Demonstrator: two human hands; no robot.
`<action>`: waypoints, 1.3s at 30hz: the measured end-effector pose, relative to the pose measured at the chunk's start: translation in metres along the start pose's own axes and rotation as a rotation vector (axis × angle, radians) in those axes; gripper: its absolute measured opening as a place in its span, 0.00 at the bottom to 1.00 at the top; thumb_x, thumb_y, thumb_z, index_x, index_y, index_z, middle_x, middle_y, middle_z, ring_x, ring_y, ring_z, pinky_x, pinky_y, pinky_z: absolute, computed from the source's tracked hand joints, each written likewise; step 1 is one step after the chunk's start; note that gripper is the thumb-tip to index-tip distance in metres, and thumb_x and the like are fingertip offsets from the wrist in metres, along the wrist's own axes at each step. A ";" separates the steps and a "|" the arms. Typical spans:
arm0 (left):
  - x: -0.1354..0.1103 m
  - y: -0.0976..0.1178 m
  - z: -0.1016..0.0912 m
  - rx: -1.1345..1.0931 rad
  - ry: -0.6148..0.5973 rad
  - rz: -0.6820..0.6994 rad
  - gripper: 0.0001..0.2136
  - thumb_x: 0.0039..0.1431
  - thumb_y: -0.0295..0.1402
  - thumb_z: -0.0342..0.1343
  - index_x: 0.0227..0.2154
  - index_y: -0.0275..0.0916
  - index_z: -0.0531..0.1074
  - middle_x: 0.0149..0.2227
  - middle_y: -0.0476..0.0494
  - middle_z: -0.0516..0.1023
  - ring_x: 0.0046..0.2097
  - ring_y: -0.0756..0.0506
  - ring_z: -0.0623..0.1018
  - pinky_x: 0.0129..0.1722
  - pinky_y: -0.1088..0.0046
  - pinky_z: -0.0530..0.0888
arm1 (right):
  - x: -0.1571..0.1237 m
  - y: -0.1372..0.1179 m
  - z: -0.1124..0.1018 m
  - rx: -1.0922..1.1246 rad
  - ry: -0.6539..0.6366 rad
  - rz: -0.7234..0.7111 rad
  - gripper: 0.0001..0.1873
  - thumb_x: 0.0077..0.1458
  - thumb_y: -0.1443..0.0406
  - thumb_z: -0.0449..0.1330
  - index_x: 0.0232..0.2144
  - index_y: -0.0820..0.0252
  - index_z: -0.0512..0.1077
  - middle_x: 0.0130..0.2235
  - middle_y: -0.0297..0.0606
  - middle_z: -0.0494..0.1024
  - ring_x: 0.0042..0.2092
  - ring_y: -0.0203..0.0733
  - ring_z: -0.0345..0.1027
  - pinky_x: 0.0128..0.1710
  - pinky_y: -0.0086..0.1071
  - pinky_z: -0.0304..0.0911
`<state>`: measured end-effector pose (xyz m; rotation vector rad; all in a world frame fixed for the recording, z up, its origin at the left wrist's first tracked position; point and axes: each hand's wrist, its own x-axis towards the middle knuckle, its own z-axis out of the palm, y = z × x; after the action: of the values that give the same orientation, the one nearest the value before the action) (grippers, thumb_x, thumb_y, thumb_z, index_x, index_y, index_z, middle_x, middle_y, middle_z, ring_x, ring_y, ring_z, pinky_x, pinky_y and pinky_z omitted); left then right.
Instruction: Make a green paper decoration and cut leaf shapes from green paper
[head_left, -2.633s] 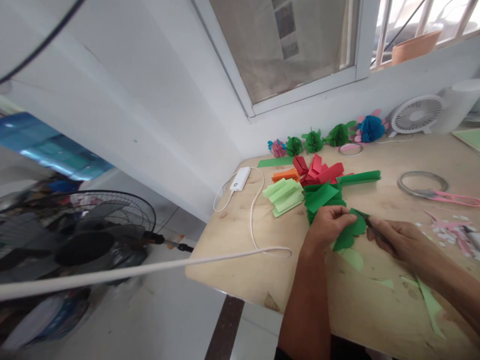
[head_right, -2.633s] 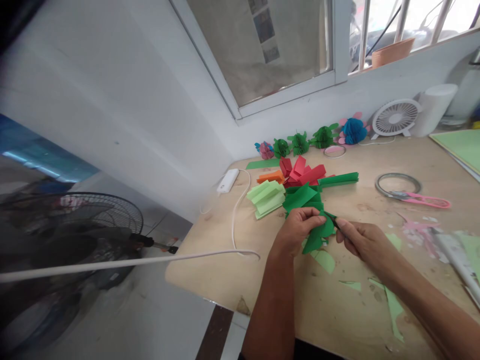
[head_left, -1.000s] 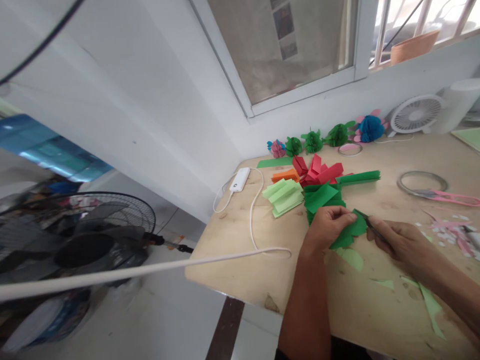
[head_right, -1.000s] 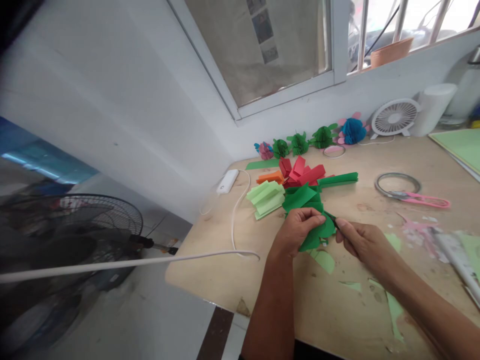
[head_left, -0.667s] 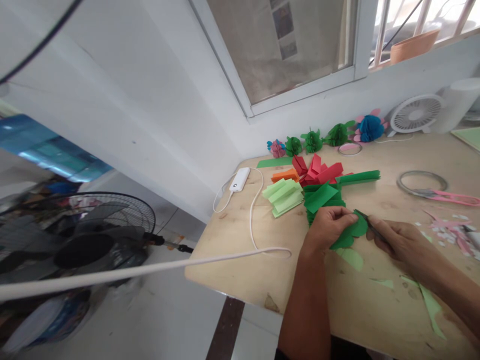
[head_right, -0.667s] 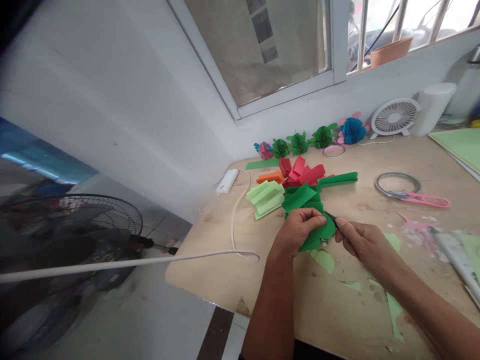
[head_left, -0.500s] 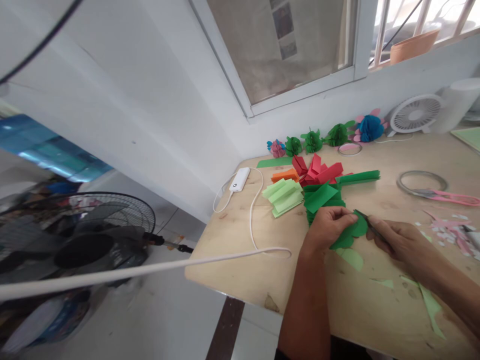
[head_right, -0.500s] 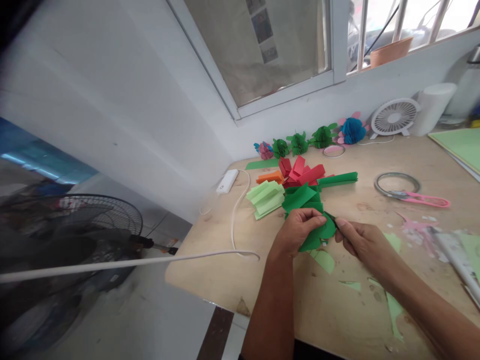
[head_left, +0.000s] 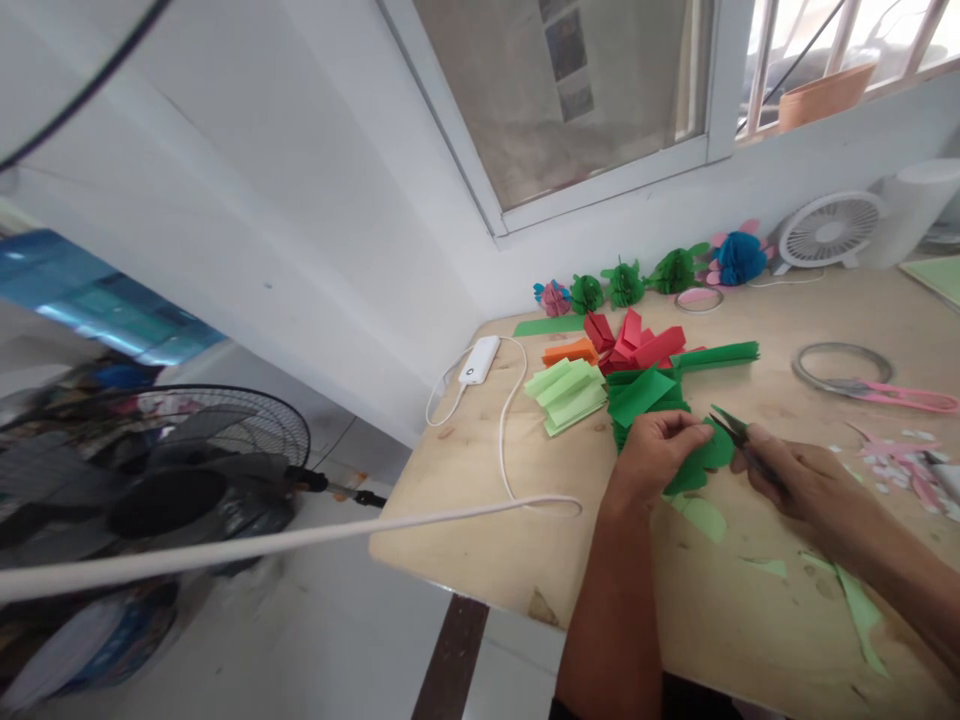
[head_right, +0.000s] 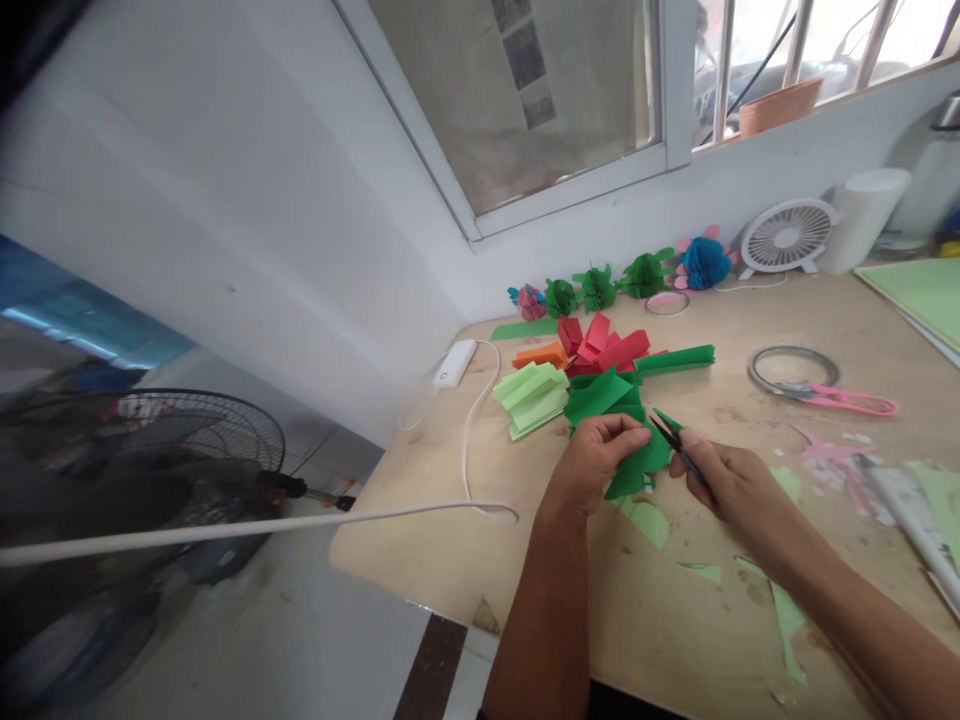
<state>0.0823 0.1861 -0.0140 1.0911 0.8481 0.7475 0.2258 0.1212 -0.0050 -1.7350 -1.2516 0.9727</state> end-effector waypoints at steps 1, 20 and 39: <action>0.001 -0.001 0.001 -0.025 0.019 0.007 0.17 0.39 0.45 0.64 0.23 0.35 0.71 0.22 0.49 0.70 0.23 0.53 0.69 0.23 0.77 0.66 | 0.000 0.000 0.000 0.014 0.002 0.007 0.35 0.46 0.34 0.43 0.16 0.56 0.65 0.14 0.29 0.56 0.18 0.35 0.49 0.19 0.33 0.47; 0.005 -0.009 0.026 -0.217 0.181 0.058 0.15 0.37 0.41 0.66 0.23 0.34 0.73 0.21 0.50 0.71 0.23 0.54 0.68 0.26 0.76 0.66 | 0.002 0.011 0.000 0.195 0.139 0.102 0.23 0.39 0.43 0.63 0.19 0.54 0.64 0.16 0.24 0.52 0.20 0.31 0.42 0.19 0.32 0.37; 0.005 -0.003 0.028 -0.379 0.244 0.083 0.19 0.35 0.42 0.68 0.23 0.37 0.64 0.18 0.52 0.70 0.17 0.53 0.71 0.18 0.79 0.61 | 0.008 0.018 -0.005 0.240 0.158 0.124 0.22 0.34 0.46 0.67 0.22 0.57 0.71 0.15 0.23 0.53 0.20 0.30 0.43 0.20 0.31 0.37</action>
<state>0.1094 0.1775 -0.0117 0.7084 0.8259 1.0780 0.2393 0.1243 -0.0203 -1.6791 -0.8975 0.9927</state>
